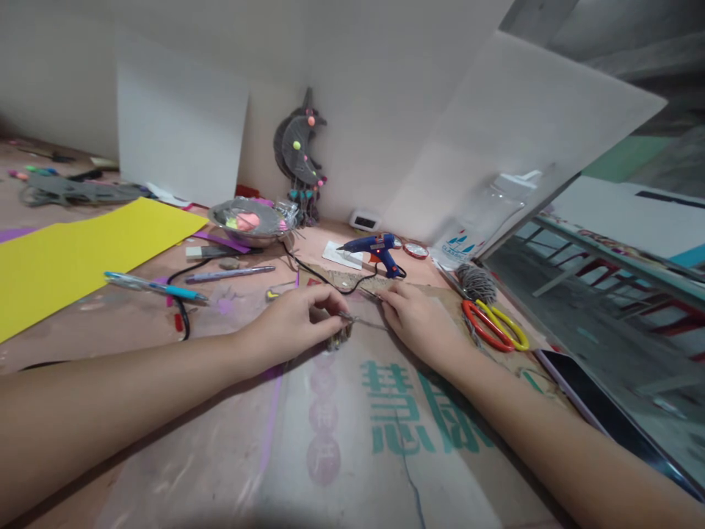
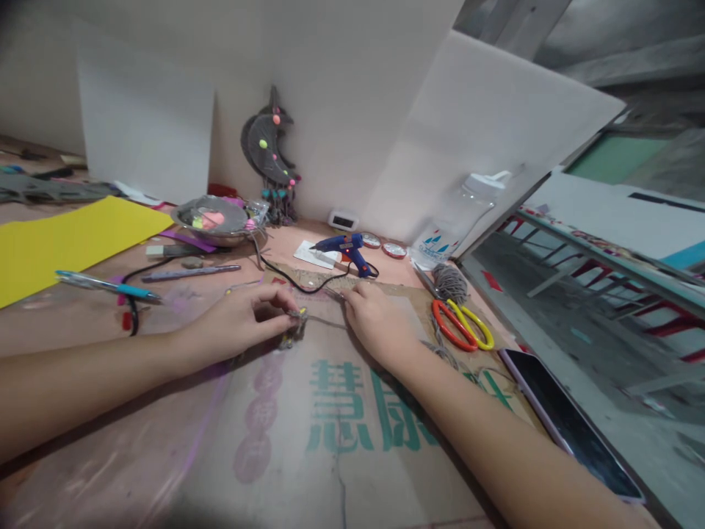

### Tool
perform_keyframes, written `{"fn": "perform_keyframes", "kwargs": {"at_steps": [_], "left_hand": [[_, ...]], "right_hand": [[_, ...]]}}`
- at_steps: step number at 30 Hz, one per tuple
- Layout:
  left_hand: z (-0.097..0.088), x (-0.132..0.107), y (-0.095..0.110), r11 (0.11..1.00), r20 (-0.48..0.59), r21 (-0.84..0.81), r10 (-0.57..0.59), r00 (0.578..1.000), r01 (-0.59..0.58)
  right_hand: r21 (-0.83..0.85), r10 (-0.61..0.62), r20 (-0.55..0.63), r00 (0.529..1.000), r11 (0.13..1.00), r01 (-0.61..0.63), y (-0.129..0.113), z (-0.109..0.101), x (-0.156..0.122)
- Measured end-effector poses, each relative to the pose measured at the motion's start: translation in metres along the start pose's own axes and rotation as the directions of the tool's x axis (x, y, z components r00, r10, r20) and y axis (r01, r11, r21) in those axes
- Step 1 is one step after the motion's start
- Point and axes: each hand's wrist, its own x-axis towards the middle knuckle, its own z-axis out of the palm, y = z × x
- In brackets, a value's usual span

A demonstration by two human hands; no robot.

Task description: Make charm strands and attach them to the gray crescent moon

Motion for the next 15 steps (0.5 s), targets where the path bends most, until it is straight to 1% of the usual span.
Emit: {"fn": "perform_keyframes", "kwargs": {"at_steps": [2, 4, 6, 8, 9, 11, 13, 15], "left_hand": [[0.0, 0.0, 0.0, 1.0, 0.004, -0.021, 0.0, 1.0, 0.0], [0.0, 0.0, 0.0, 0.999, 0.012, -0.043, 0.008, 1.0, -0.008], [0.0, 0.0, 0.0, 0.998, 0.012, -0.063, 0.019, 1.0, -0.018], [-0.001, 0.0, 0.0, 0.998, 0.001, -0.064, 0.021, 1.0, -0.02], [-0.001, 0.0, 0.0, 0.998, -0.01, -0.055, 0.019, 1.0, -0.019], [-0.002, 0.0, 0.001, 1.0, -0.036, -0.022, 0.019, 0.999, -0.019], [-0.003, 0.0, 0.002, 0.999, -0.064, 0.027, 0.038, 0.997, -0.036], [-0.004, 0.0, 0.002, 0.995, -0.083, 0.078, 0.064, 0.994, -0.058]], "right_hand": [[0.008, 0.021, -0.03, 0.999, 1.0, -0.021, 0.0, -0.002, 0.0], [0.068, 0.102, -0.074, 0.992, 0.993, -0.097, 0.0, -0.006, -0.001], [0.183, 0.21, -0.156, 0.965, 0.966, -0.181, -0.002, -0.01, -0.002], [0.315, 0.278, -0.234, 0.932, 0.928, -0.198, -0.008, -0.013, -0.005], [0.359, 0.284, -0.252, 0.925, 0.915, -0.183, -0.011, -0.014, -0.007], [0.383, 0.251, -0.235, 0.939, 0.912, -0.148, -0.017, -0.015, -0.01], [0.346, 0.183, -0.197, 0.963, 0.932, -0.106, -0.021, -0.014, -0.015], [0.292, 0.085, -0.184, 0.979, 0.956, -0.028, -0.023, -0.012, -0.019]]}}
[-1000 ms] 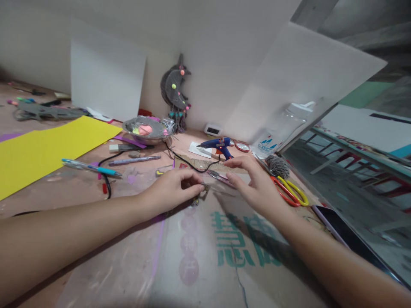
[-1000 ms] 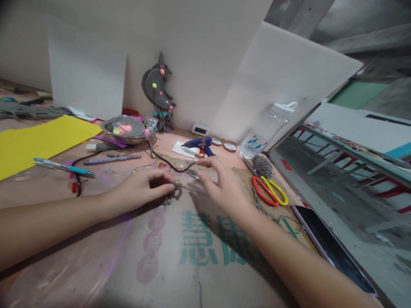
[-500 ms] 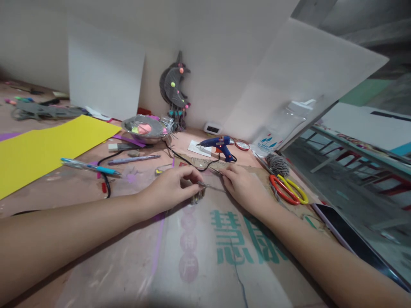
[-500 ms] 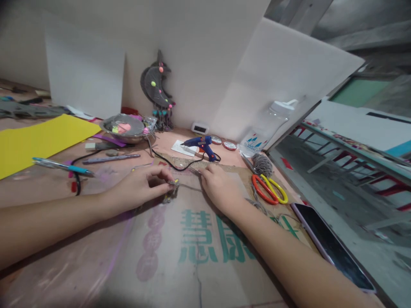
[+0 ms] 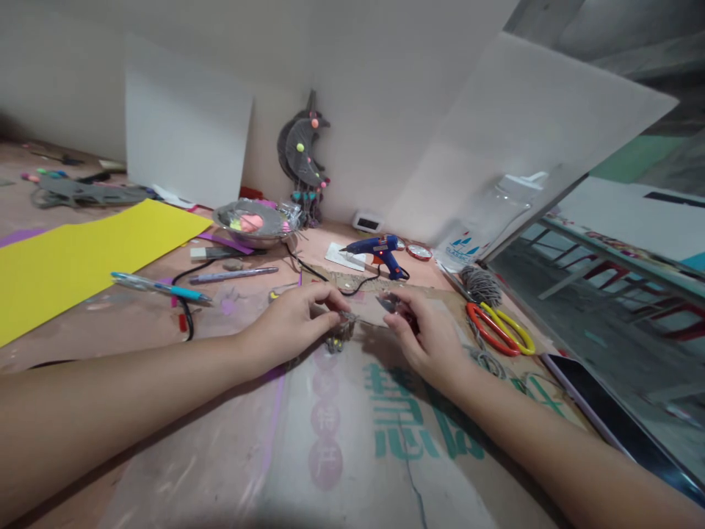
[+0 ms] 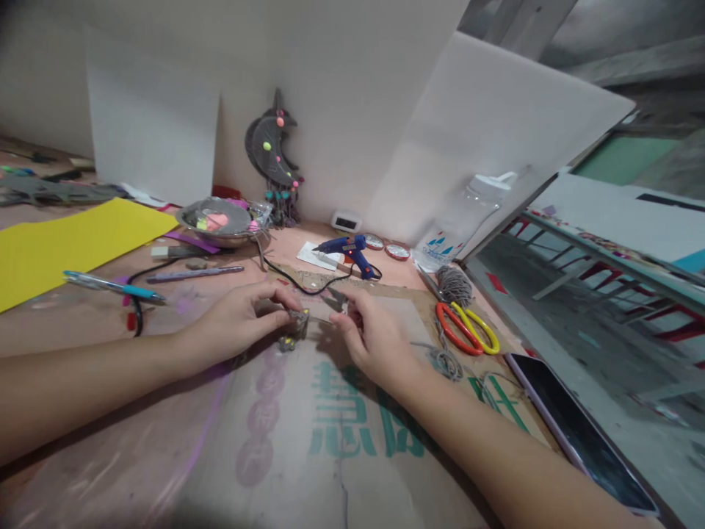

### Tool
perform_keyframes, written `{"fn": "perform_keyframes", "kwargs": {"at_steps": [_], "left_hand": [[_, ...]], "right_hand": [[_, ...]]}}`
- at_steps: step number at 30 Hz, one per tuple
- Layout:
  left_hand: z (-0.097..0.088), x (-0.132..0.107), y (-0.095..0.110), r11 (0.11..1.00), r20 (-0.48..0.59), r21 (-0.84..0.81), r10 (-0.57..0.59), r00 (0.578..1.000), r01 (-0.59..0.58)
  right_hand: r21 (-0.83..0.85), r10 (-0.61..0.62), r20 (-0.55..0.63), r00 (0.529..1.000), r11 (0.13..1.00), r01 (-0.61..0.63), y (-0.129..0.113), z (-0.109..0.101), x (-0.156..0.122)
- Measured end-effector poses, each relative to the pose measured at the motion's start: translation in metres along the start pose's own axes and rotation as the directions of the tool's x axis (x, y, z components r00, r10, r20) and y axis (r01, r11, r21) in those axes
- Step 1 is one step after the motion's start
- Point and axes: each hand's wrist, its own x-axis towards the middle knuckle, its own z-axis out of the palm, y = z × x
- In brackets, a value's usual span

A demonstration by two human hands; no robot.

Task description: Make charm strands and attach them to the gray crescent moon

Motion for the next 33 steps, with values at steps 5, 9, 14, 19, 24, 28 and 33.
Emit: {"fn": "perform_keyframes", "kwargs": {"at_steps": [5, 9, 14, 19, 24, 28, 33], "left_hand": [[-0.0022, -0.0007, 0.0019, 0.995, -0.009, 0.091, 0.042, 0.999, -0.041], [-0.0025, -0.0012, 0.0009, 0.976, 0.004, 0.187, 0.113, 0.994, -0.112], [-0.0024, -0.0016, -0.0023, 0.951, 0.022, 0.245, 0.188, 0.982, -0.188], [-0.0023, -0.0013, -0.0019, 0.928, 0.039, 0.307, 0.211, 0.977, -0.212], [-0.0019, -0.0016, -0.0004, 0.907, 0.056, 0.333, 0.252, 0.966, -0.256], [-0.0025, -0.0017, -0.0002, 0.915, 0.057, 0.32, 0.241, 0.969, -0.246], [-0.0019, -0.001, -0.001, 0.919, 0.054, 0.318, 0.23, 0.972, -0.235]], "right_hand": [[-0.05, -0.233, 0.1, 0.967, 0.97, 0.239, -0.001, -0.001, -0.0034], [-0.103, -0.261, 0.135, 0.956, 0.956, 0.276, -0.0009, -0.001, -0.0026], [-0.073, -0.298, 0.117, 0.947, 0.949, 0.307, 0.0023, 0.0002, -0.0035], [-0.04, -0.311, 0.131, 0.941, 0.947, 0.318, 0.002, -0.0001, -0.0038], [-0.005, -0.316, 0.147, 0.937, 0.947, 0.321, 0.0012, -0.0002, -0.0034], [-0.005, -0.324, 0.123, 0.938, 0.945, 0.327, 0.0024, 0.0014, -0.003], [-0.001, -0.339, 0.086, 0.937, 0.94, 0.34, 0.0037, 0.003, -0.0029]]}}
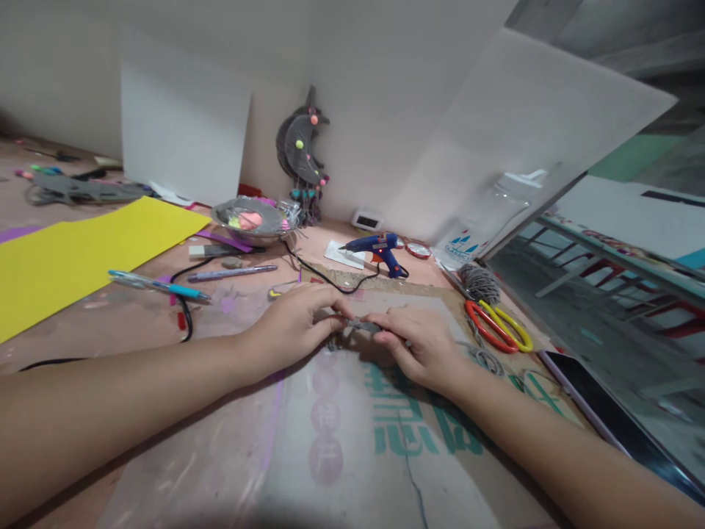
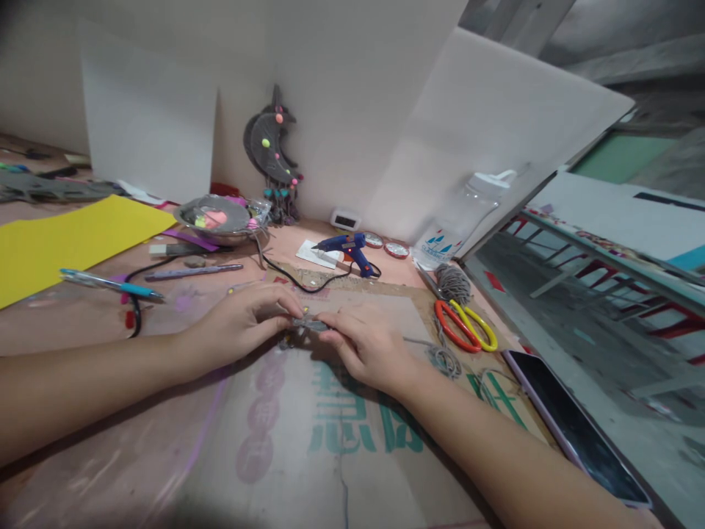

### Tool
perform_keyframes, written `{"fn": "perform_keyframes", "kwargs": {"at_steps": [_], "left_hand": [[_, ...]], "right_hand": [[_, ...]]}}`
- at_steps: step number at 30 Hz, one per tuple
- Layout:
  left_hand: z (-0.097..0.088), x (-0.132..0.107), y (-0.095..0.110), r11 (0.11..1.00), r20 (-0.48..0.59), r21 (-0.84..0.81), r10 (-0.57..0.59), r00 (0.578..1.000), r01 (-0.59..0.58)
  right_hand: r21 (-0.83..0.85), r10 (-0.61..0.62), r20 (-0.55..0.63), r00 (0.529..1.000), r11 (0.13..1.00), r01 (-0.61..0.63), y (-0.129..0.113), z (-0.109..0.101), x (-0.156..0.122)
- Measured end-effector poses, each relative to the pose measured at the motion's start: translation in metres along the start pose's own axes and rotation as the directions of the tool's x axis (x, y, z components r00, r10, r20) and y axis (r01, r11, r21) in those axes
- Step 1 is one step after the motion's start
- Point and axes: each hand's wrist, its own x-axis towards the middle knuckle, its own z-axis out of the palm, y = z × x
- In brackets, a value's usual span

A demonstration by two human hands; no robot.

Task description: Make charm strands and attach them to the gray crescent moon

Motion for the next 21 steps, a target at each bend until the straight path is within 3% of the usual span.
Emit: {"fn": "perform_keyframes", "kwargs": {"at_steps": [14, 21], "left_hand": [[-0.0011, 0.0009, 0.0056, 0.99, -0.011, -0.073, -0.12, 0.993, 0.119], [0.001, -0.0005, 0.0045, 0.983, -0.002, -0.116, -0.146, 0.989, 0.145]], "right_hand": [[0.005, 0.101, 0.014, 0.995, 0.995, -0.101, -0.0002, -0.0024, -0.0035], [0.019, 0.08, 0.004, 0.997, 0.997, -0.08, -0.0015, -0.0051, -0.0004]]}}
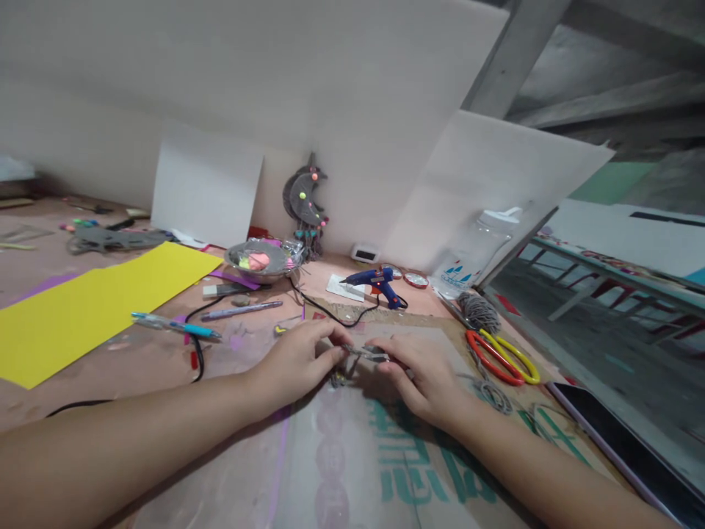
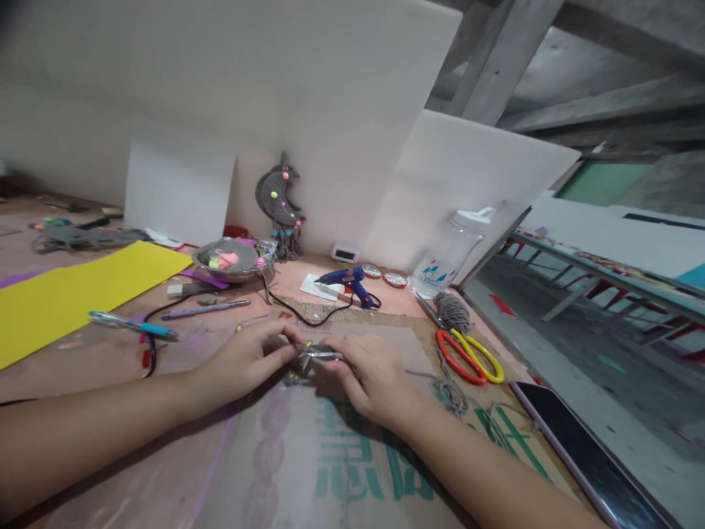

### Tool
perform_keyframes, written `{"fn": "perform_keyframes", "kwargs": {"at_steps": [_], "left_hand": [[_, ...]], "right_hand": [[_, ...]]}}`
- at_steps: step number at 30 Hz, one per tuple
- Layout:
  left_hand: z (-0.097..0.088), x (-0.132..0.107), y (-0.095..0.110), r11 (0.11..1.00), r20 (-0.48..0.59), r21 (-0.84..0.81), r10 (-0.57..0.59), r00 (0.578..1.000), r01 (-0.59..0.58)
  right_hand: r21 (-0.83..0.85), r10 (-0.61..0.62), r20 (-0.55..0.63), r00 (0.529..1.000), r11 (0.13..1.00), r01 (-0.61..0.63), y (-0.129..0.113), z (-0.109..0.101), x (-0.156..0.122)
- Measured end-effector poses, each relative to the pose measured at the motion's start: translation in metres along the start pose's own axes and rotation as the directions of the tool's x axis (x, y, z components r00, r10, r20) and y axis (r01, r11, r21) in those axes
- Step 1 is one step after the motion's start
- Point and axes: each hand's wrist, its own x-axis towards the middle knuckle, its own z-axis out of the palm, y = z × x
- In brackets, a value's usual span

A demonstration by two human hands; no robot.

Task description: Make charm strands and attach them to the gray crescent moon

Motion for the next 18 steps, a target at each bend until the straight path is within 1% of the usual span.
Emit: {"fn": "perform_keyframes", "kwargs": {"at_steps": [5, 12, 15, 18], "left_hand": [[-0.001, 0.0005, -0.0001, 1.0, 0.002, 0.003, 0.001, 1.0, -0.001], [-0.0032, 0.0004, 0.0013, 0.989, 0.004, 0.122, 0.088, 0.996, -0.088], [-0.0029, -0.0001, 0.0003, 0.984, 0.01, 0.145, 0.099, 0.995, -0.1], [-0.0026, -0.0005, -0.0003, 0.982, 0.014, 0.154, 0.106, 0.994, -0.107]], "right_hand": [[0.033, 0.011, 0.033, 0.999, 0.999, -0.012, 0.0002, 0.0009, -0.0003], [0.049, 0.027, 0.064, 0.998, 0.998, -0.031, 0.0, 0.0019, -0.0009], [0.065, 0.016, 0.065, 0.998, 0.998, -0.02, 0.0008, 0.0021, -0.0007], [0.045, -0.007, 0.061, 0.998, 0.999, 0.005, 0.0003, 0.002, -0.0001]]}}
